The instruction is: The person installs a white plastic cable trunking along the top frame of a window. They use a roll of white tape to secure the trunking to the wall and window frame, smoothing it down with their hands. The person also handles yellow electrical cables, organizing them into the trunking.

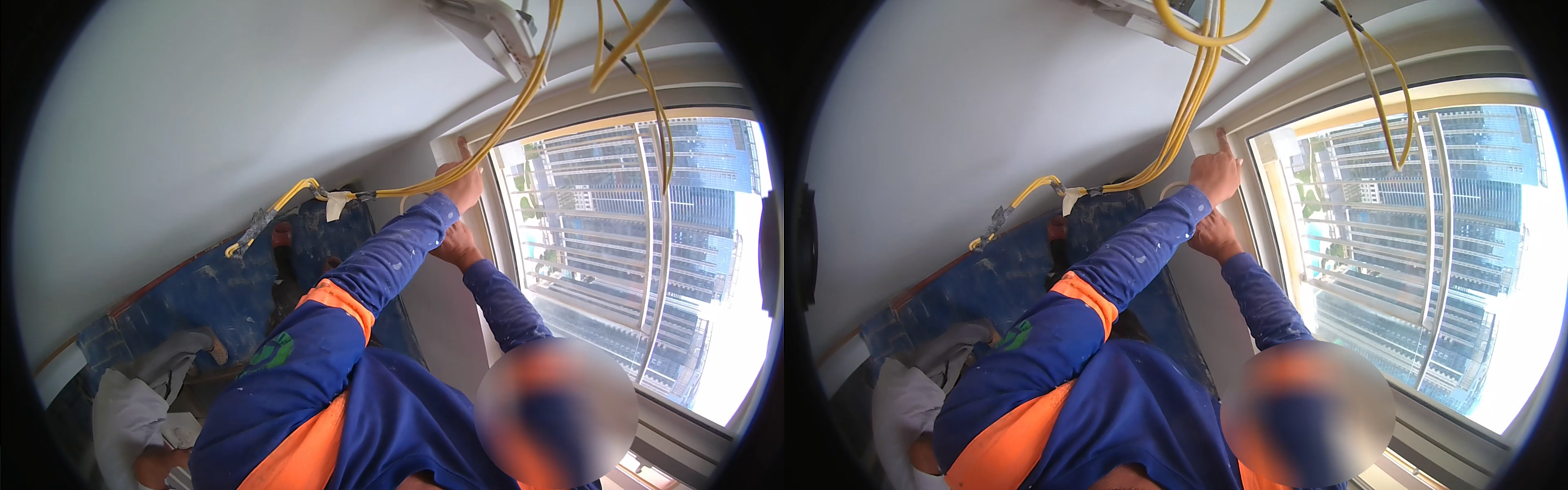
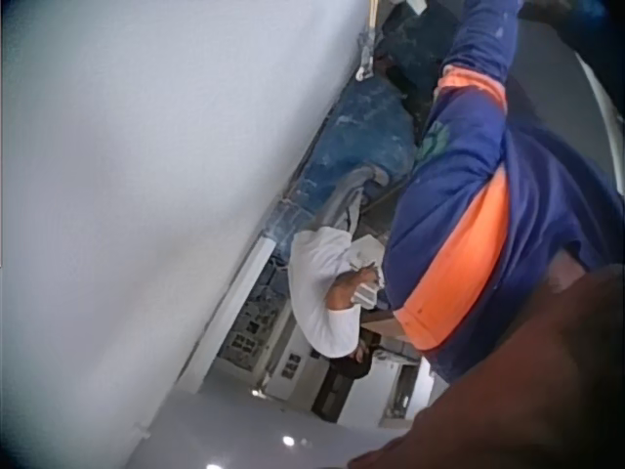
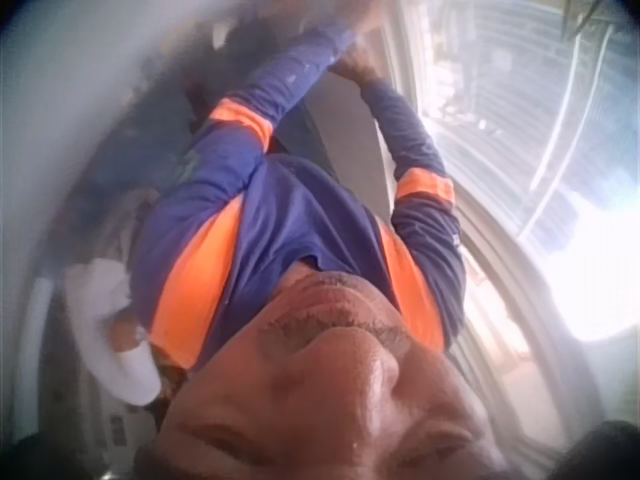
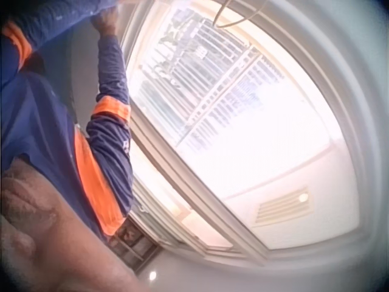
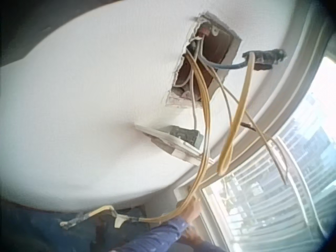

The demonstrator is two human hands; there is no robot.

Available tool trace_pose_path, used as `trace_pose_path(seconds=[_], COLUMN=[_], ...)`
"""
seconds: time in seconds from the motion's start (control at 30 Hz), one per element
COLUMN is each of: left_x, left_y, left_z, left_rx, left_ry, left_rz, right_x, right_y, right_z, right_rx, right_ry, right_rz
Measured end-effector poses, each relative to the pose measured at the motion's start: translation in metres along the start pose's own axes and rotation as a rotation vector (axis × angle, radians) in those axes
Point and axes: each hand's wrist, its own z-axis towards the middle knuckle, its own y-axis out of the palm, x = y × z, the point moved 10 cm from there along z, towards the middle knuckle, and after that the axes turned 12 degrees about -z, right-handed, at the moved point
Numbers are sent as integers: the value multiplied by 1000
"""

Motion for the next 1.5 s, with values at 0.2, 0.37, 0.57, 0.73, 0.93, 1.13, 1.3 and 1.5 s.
trace_pose_path(seconds=[0.2,0.37,0.57,0.73,0.93,1.13,1.3,1.5], left_x=[-1,-2,6,-14,-20,25,29,-43], left_y=[-3,-15,-6,-15,15,-9,-20,44], left_z=[12,11,13,70,123,100,96,106], left_rx=[21,-22,-46,-75,-162,173,315,-225], left_ry=[30,-18,84,3,-141,25,121,-257], left_rz=[-2,-55,145,126,-234,-292,-414,-1042], right_x=[-10,-13,-8,30,72,52,36,-6], right_y=[-4,-27,-4,23,57,5,-40,-56], right_z=[14,22,11,48,57,44,3,-114], right_rx=[-90,-141,-92,-203,-18,-35,-65,-165], right_ry=[-66,-95,-115,-134,-100,90,291,733], right_rz=[-40,-83,-71,-86,-59,-10,0,70])
